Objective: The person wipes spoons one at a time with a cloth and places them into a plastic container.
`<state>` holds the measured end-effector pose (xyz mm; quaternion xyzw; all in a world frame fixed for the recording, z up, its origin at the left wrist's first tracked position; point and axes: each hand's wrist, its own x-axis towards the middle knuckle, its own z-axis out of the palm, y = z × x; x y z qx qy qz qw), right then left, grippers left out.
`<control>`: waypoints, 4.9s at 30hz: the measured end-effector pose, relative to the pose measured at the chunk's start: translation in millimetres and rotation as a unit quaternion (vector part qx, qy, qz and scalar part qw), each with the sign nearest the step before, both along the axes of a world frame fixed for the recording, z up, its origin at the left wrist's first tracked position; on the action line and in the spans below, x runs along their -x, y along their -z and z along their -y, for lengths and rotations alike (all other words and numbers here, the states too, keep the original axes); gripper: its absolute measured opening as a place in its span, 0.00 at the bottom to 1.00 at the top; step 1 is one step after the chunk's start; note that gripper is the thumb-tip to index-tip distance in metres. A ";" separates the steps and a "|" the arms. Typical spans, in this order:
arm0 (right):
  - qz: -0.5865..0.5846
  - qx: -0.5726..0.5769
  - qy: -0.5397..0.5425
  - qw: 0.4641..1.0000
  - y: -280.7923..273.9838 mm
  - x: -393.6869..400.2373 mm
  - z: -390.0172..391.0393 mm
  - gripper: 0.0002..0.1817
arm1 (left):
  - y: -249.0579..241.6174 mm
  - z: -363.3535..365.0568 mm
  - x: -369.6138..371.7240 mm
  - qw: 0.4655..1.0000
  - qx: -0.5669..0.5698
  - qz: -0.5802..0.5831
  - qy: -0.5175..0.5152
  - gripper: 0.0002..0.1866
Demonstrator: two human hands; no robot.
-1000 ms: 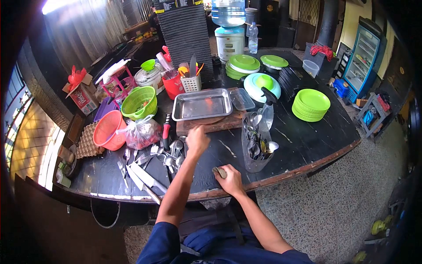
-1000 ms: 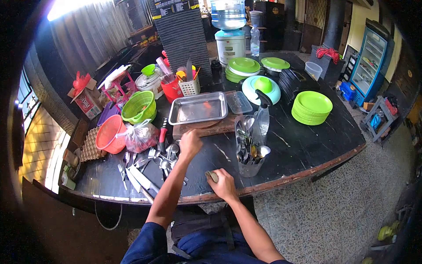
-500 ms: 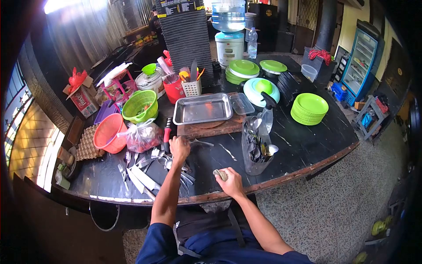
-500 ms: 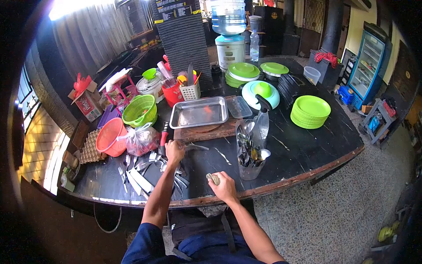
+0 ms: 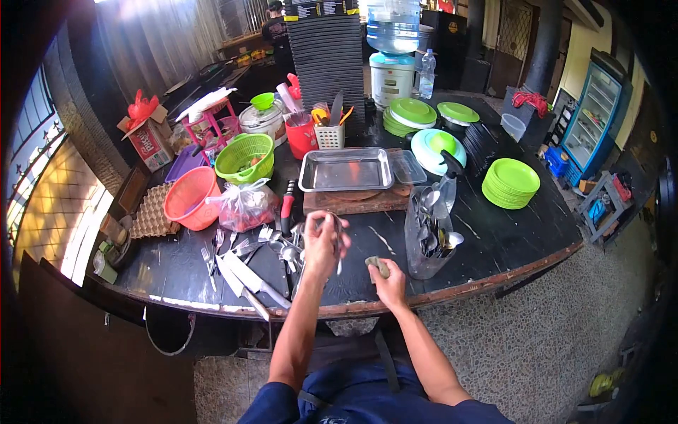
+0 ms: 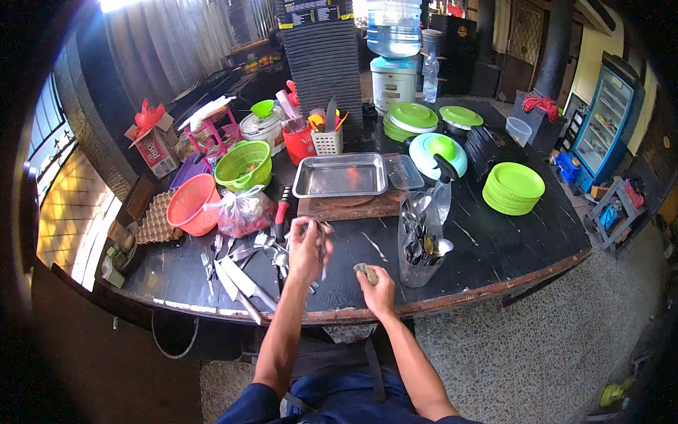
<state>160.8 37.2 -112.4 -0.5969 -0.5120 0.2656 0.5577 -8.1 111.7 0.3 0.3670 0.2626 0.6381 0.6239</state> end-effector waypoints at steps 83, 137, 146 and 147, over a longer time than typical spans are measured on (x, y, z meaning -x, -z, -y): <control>-0.184 0.081 -0.093 0.975 -90.6 35.2 39.6 0.17 | 15.9 110.2 -19.1 0.981 0.146 -0.131 0.002 0.07; -0.195 0.212 -0.255 0.923 -71.8 8.7 42.0 0.15 | -193.5 133.3 16.3 0.609 -0.520 0.272 0.534 0.17; -0.119 0.209 -0.314 0.918 -60.5 24.7 18.8 0.15 | -240.4 163.9 54.3 0.693 -0.567 0.113 0.431 0.20; -0.149 0.218 -0.318 0.911 -66.4 24.0 19.3 0.14 | -247.6 169.6 60.0 0.698 -0.541 0.144 0.447 0.21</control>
